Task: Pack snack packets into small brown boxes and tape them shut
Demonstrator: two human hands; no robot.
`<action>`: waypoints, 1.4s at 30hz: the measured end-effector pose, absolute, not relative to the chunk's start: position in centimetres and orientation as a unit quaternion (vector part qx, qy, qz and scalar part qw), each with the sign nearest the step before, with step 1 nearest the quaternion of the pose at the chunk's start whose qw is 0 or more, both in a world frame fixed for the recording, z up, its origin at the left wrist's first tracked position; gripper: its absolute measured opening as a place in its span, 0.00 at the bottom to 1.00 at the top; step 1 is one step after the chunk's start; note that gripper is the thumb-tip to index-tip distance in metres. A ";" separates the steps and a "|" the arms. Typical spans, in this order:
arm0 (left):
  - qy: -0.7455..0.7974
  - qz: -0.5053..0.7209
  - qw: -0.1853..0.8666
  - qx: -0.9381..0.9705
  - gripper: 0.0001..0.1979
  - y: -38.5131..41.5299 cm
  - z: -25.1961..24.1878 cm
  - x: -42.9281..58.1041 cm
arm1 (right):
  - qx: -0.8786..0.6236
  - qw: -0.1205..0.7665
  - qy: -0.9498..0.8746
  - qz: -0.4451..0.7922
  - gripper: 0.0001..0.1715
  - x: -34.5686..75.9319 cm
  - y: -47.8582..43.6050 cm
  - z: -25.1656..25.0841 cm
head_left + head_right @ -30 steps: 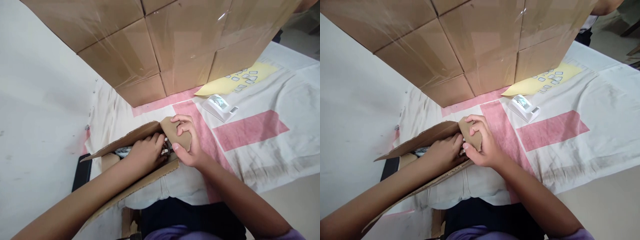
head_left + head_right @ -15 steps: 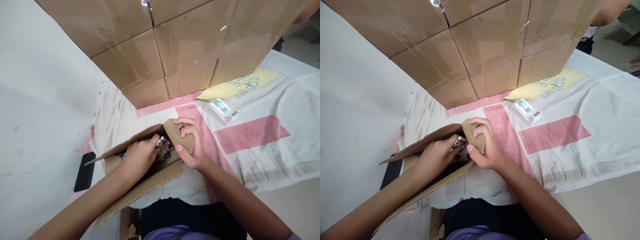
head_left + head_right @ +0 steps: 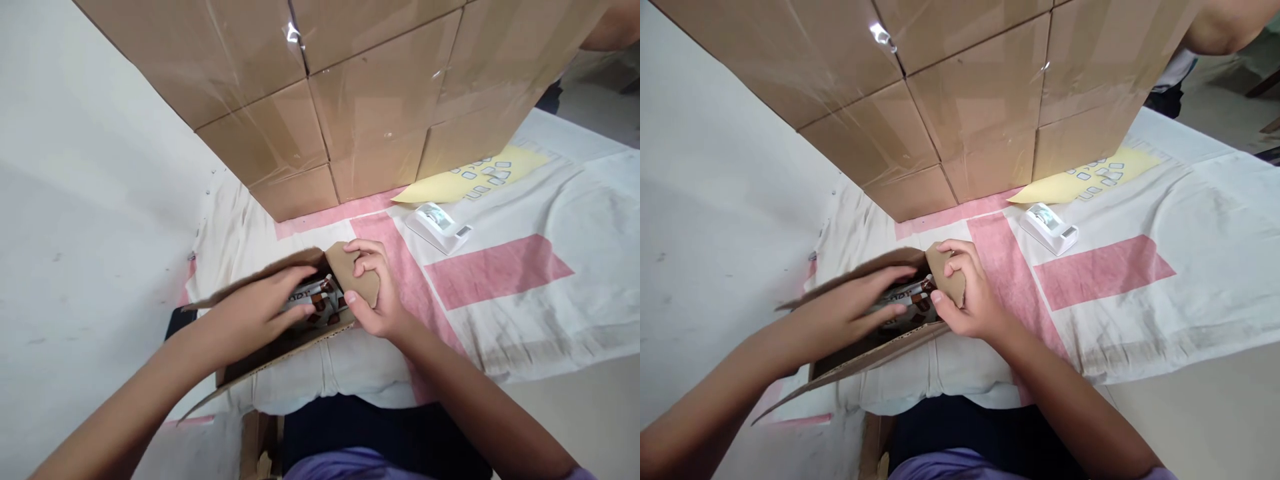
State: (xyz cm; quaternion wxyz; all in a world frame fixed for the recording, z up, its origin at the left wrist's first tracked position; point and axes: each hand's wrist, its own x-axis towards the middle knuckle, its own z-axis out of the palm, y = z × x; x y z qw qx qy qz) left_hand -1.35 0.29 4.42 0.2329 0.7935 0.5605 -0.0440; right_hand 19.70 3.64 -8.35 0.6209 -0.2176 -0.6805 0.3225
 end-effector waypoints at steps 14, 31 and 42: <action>0.595 -0.095 -0.037 0.797 0.18 -8.4 4.1 -9.8 | -0.209 0.636 -0.675 0.309 0.16 19.4 3.2 -8.5; 0.572 -0.215 -0.006 0.792 0.12 -1.7 3.4 -2.5 | -0.235 0.639 -0.685 0.259 0.14 19.6 3.3 -8.6; 0.586 -0.210 0.062 0.780 0.15 -2.8 2.5 -2.3 | -0.245 0.632 -0.679 0.282 0.13 19.6 3.3 -8.6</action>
